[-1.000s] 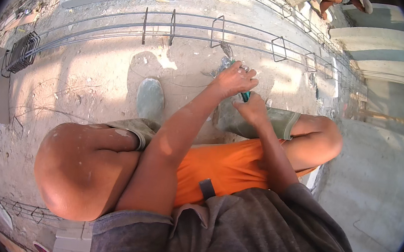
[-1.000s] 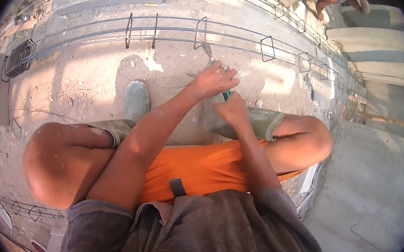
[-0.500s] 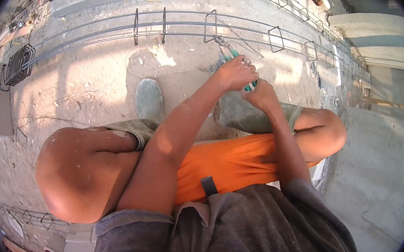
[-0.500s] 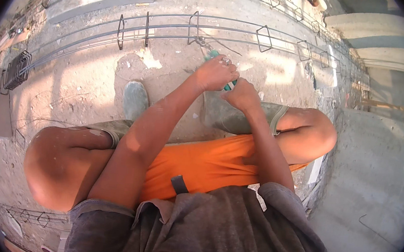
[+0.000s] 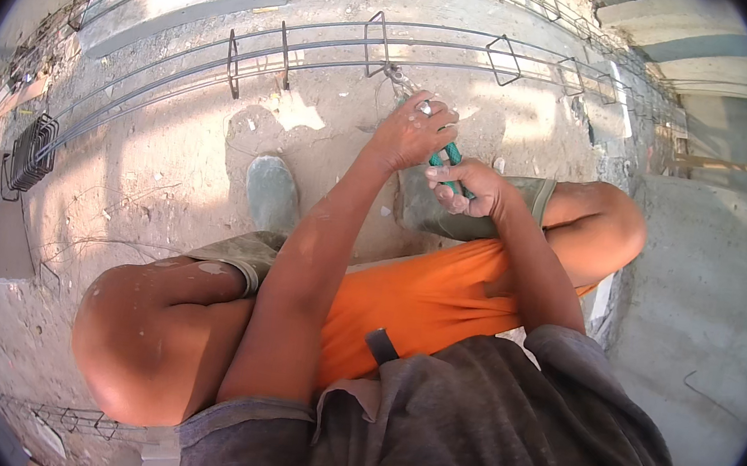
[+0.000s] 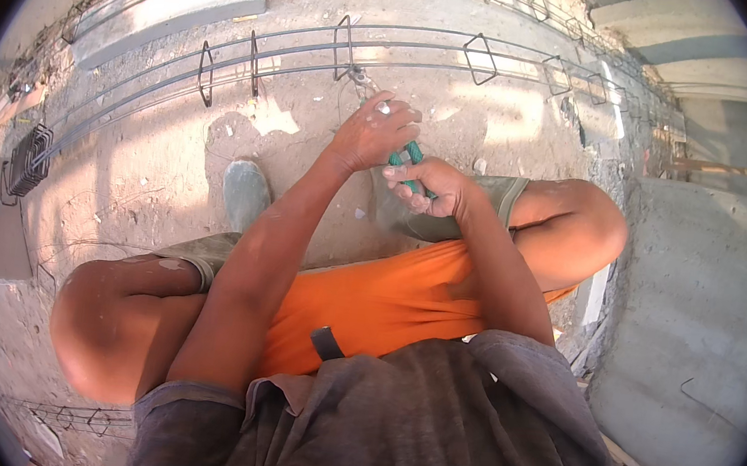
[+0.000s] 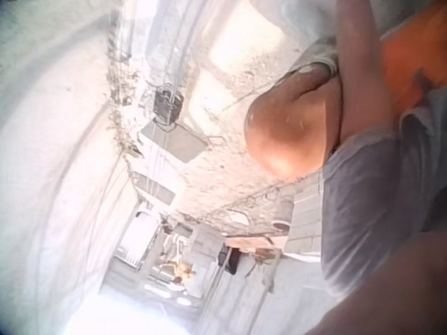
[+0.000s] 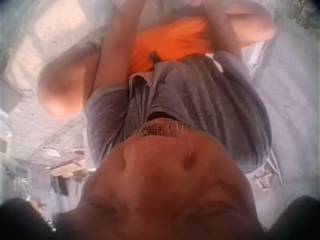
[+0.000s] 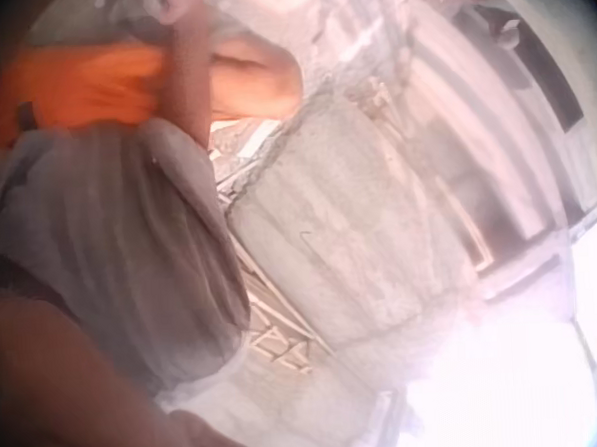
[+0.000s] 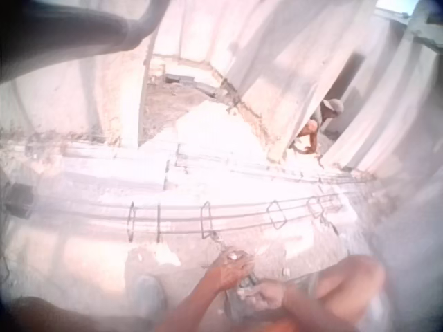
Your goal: The person uses pliers and wire to tie and secure metal rebar frames together at a construction site.
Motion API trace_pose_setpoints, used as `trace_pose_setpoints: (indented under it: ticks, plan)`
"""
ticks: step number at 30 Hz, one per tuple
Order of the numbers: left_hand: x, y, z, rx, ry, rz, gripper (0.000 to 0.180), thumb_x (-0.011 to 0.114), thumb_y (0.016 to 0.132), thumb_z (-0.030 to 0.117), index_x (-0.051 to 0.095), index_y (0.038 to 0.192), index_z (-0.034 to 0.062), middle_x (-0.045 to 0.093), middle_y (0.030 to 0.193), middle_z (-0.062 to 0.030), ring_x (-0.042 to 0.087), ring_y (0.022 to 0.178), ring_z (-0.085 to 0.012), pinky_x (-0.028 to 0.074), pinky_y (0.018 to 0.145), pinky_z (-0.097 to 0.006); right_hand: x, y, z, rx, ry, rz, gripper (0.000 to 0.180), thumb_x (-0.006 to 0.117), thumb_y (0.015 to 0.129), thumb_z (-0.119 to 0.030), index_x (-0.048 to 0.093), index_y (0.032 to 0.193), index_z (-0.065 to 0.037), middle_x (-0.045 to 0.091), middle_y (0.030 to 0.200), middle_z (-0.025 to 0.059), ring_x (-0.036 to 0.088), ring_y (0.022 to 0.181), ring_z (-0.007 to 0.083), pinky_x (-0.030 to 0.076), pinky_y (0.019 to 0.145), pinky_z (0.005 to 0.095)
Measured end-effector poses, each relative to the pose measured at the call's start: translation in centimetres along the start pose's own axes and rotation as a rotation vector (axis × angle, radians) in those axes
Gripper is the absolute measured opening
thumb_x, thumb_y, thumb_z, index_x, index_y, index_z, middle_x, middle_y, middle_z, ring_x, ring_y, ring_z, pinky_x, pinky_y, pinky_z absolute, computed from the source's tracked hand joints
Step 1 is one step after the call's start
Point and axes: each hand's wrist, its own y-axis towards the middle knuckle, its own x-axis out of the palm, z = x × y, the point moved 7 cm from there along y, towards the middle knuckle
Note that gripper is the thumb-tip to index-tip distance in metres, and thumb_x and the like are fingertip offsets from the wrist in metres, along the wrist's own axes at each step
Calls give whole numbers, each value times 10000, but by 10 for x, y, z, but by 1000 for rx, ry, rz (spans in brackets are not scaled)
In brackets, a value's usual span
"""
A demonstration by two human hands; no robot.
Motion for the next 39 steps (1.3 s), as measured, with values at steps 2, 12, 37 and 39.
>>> trace_pose_setpoints:
  ticks: [2,12,37,39]
  plan:
    - [13,-1,-9,-27,-3,-204,105,594,810,164,660,888,141,674,1001,-17,615,1030,-193,408,1019,-390,25,-14,-1,191,366,-240,206,715,873,-225,615,912,-48,626,679,63,557,484,155,421,419,276]
    - [10,18,0,71,27,-137,77,602,773,157,648,829,130,659,849,-53,648,930,-237,436,968,-407,0,1,-23,-196,-174,-35,224,744,791,-163,600,867,-9,666,758,117,667,655,222,506,536,342]
    - [-195,178,-11,-420,-713,216,524,656,947,335,545,1359,30,602,1328,-156,537,1281,-273,420,1069,-398,-87,-127,-69,-455,147,170,264,689,870,-204,686,1001,25,686,764,95,641,611,162,469,555,294]
    - [-211,179,-31,-467,-674,301,580,515,1019,389,444,1417,-26,549,1374,-205,510,1308,-298,404,1091,-388,-79,-132,-78,-563,429,25,269,692,883,-209,672,1020,22,667,749,62,600,584,111,420,517,245]
